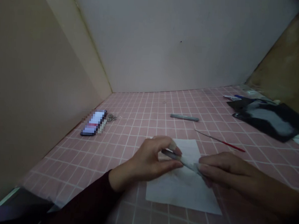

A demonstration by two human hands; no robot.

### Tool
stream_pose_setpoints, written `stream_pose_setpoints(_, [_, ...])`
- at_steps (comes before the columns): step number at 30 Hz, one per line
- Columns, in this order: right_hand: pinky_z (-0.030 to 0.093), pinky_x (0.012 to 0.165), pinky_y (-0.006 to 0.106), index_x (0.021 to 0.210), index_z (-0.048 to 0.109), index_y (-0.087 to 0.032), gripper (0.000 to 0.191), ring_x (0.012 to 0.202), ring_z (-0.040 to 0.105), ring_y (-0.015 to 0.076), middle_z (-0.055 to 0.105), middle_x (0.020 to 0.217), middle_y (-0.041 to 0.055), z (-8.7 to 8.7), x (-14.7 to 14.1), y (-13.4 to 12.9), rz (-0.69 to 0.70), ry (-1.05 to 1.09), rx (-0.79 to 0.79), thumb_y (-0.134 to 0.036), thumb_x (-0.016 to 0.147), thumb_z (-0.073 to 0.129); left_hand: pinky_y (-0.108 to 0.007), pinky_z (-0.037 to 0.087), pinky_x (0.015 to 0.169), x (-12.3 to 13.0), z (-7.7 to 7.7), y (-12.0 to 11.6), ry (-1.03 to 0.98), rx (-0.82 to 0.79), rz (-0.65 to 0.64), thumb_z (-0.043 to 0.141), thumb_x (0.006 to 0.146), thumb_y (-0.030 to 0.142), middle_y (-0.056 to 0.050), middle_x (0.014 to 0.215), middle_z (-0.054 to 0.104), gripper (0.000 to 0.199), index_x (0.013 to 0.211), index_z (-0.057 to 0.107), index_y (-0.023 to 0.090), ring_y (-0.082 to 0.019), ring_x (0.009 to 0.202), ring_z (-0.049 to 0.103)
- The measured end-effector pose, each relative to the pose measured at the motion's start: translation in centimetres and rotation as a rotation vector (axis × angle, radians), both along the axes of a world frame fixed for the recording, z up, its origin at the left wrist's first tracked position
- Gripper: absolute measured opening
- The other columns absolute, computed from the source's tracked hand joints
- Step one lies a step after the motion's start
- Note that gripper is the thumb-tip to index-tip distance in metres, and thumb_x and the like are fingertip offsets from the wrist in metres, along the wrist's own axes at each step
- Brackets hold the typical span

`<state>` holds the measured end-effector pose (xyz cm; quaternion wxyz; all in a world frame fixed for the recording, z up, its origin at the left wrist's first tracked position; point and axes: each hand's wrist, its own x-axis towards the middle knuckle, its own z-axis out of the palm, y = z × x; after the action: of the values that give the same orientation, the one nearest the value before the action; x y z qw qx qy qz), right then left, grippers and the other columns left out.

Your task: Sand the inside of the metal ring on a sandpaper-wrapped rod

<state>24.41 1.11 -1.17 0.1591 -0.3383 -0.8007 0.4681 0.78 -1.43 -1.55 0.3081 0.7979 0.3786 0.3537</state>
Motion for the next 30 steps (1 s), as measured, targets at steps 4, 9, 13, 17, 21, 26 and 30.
stream_pose_setpoints(4, [0.042, 0.06, 0.026, 0.066, 0.06, -0.019, 0.043, 0.065, 0.053, 0.0154, 0.055, 0.065, 0.0015, -0.1, -0.6, -0.4, 0.072, -0.054, -0.006, -0.047, 0.092, 0.043, -0.029, 0.047, 0.078, 0.8, -0.2, -0.3, 0.063, 0.006, -0.059, 0.071, 0.078, 0.028, -0.002, 0.08, 0.064, 0.018, 0.089, 0.063, 0.016, -0.016, 0.077, 0.059])
stream_pose_setpoints(9, [0.037, 0.057, 0.024, 0.069, 0.057, -0.017, 0.04, 0.06, 0.05, 0.0125, 0.053, 0.062, 0.0001, -0.5, -0.5, -0.2, 0.144, -0.079, 0.1, -0.043, 0.094, 0.04, -0.027, 0.047, 0.076, 0.9, 0.0, -0.6, 0.027, -0.15, -0.086, 0.069, 0.08, 0.029, -0.002, 0.082, 0.062, 0.019, 0.09, 0.063, 0.015, -0.013, 0.075, 0.058])
stream_pose_setpoints(13, [0.034, 0.06, 0.024, 0.066, 0.048, -0.016, 0.04, 0.059, 0.047, 0.0099, 0.048, 0.061, -0.0018, -0.7, -0.5, -0.3, 0.227, -0.134, 0.2, -0.038, 0.097, 0.037, -0.022, 0.044, 0.066, 0.6, 0.1, -0.4, -0.051, -0.478, -0.153, 0.064, 0.083, 0.027, -0.001, 0.082, 0.061, 0.015, 0.092, 0.061, 0.015, -0.011, 0.073, 0.056])
stream_pose_setpoints(17, [0.033, 0.063, 0.026, 0.068, 0.048, -0.015, 0.035, 0.061, 0.047, 0.0093, 0.049, 0.064, -0.0018, -0.5, -0.9, -0.8, 0.211, -0.18, 0.293, -0.032, 0.097, 0.038, -0.022, 0.042, 0.069, 0.4, -0.4, 0.2, -0.106, -0.644, -0.206, 0.065, 0.082, 0.022, -0.001, 0.084, 0.059, 0.013, 0.091, 0.06, 0.015, -0.011, 0.076, 0.054])
stream_pose_setpoints(21, [0.032, 0.063, 0.025, 0.069, 0.051, -0.014, 0.03, 0.06, 0.045, 0.0085, 0.049, 0.064, -0.0019, -0.3, -0.9, -1.1, 0.205, -0.154, 0.302, -0.028, 0.095, 0.042, -0.021, 0.041, 0.064, 0.4, -1.0, 0.4, -0.129, -0.75, -0.22, 0.066, 0.081, 0.023, 0.0, 0.081, 0.058, 0.016, 0.092, 0.058, 0.016, -0.01, 0.072, 0.052])
stream_pose_setpoints(26, [0.031, 0.055, 0.022, 0.064, 0.054, -0.013, 0.037, 0.053, 0.042, 0.0067, 0.043, 0.055, -0.0037, 0.1, 0.0, 0.0, 0.192, 0.025, 0.071, -0.031, 0.095, 0.043, -0.024, 0.042, 0.064, 0.2, -0.8, 0.3, -0.067, -0.459, -0.086, 0.069, 0.08, 0.027, 0.0, 0.081, 0.059, 0.016, 0.089, 0.059, 0.018, -0.011, 0.072, 0.054])
stream_pose_setpoints(30, [0.032, 0.055, 0.021, 0.062, 0.057, -0.012, 0.037, 0.053, 0.042, 0.0064, 0.043, 0.055, -0.0039, -0.1, -0.3, 0.4, 0.164, 0.128, -0.057, -0.029, 0.093, 0.046, -0.026, 0.045, 0.071, 0.1, -0.5, 0.0, -0.01, -0.244, -0.032, 0.069, 0.08, 0.026, 0.0, 0.089, 0.064, 0.015, 0.091, 0.06, 0.021, -0.014, 0.08, 0.059])
